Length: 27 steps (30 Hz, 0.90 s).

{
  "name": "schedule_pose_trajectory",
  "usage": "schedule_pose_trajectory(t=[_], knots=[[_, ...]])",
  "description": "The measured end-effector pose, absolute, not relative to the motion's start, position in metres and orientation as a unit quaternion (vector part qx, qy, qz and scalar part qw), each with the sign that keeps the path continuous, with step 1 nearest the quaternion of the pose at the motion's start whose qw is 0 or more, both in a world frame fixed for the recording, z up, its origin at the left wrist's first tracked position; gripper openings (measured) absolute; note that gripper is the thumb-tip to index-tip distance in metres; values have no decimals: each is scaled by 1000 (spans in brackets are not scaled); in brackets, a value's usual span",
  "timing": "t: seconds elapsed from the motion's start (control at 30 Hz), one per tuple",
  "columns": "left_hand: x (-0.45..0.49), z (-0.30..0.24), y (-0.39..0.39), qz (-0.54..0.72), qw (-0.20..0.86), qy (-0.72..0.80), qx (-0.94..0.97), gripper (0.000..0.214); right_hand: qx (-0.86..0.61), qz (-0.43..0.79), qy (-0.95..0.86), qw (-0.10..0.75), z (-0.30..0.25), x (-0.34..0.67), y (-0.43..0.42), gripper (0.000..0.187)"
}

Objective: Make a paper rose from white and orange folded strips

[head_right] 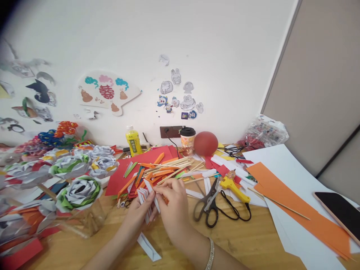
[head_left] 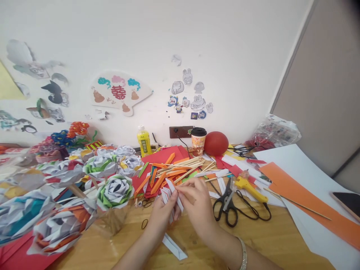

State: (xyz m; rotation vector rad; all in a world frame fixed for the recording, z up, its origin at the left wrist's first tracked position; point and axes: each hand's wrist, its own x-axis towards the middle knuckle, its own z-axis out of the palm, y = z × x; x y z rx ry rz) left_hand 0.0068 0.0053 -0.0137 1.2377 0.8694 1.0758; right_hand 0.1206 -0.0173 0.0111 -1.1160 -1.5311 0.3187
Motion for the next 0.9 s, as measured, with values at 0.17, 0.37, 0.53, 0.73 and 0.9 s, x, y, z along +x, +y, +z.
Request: schedule_pose_trajectory(t=[0.17,0.37,0.53,0.73,0.9], knots=[[5,-8,3,452,624,373,517,41,-460,243,-643,562,11,124,-12,28],[4,-5,3,448,650,361,496,38,-415,230,-714,514,13,130,-14,29],[0,-6,0,374,671,341,542,36,-405,410,-628,523,16,136,-11,25],[-1,-2,-2,326,673,330,575,36,-334,552,-551,529,15,137,-7,25],[3,0,5,418,516,422,618,33,-376,532,-480,588,10,127,-6,31]])
